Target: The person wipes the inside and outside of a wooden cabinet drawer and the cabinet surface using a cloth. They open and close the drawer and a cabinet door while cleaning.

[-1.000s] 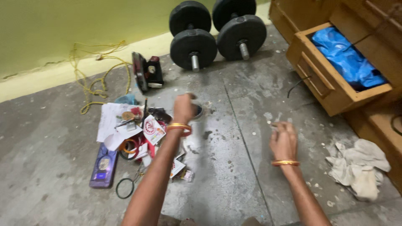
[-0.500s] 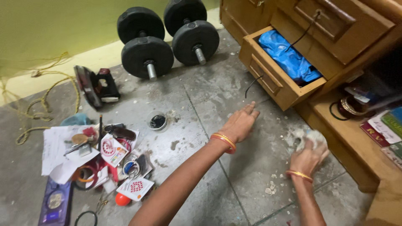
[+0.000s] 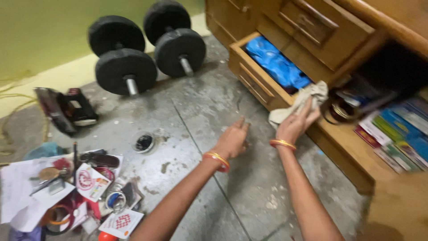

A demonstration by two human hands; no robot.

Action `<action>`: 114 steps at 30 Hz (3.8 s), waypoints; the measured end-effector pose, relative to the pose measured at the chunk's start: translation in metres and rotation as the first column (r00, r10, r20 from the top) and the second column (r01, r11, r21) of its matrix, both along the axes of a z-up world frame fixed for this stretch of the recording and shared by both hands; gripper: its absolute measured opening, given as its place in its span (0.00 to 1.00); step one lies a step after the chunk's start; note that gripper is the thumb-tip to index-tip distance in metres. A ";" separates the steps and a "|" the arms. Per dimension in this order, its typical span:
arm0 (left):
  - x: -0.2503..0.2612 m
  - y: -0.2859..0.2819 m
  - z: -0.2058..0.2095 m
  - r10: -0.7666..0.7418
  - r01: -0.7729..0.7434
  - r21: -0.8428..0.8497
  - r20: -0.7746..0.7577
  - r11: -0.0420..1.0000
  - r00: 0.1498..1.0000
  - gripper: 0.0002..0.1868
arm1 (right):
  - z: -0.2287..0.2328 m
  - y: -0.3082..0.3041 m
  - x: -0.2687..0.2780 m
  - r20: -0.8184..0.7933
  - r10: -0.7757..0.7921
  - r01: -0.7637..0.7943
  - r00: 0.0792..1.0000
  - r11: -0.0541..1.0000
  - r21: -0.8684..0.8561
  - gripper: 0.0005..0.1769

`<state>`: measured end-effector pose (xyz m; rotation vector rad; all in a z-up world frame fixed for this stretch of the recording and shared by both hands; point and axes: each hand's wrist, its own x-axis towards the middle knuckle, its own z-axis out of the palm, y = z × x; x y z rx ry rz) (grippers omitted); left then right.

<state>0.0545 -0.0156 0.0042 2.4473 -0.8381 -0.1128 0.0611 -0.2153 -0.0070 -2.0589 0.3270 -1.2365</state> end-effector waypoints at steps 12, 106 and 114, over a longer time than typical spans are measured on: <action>-0.023 -0.029 0.046 -0.044 0.046 -0.050 0.035 0.998 0.998 0.40 | 0.021 -0.047 -0.066 -0.304 -0.072 -0.035 0.950 0.942 -0.333 0.33; 0.148 -0.029 -0.055 -0.268 -0.752 -0.654 -0.742 0.083 0.615 0.54 | 0.066 -0.028 0.178 -0.192 0.110 -0.205 0.975 0.130 -0.970 0.23; 0.123 -0.014 -0.008 0.121 -0.723 -0.656 -0.717 0.217 0.686 0.51 | 0.049 -0.003 0.183 -0.596 0.202 -0.583 0.777 -0.124 -0.803 0.10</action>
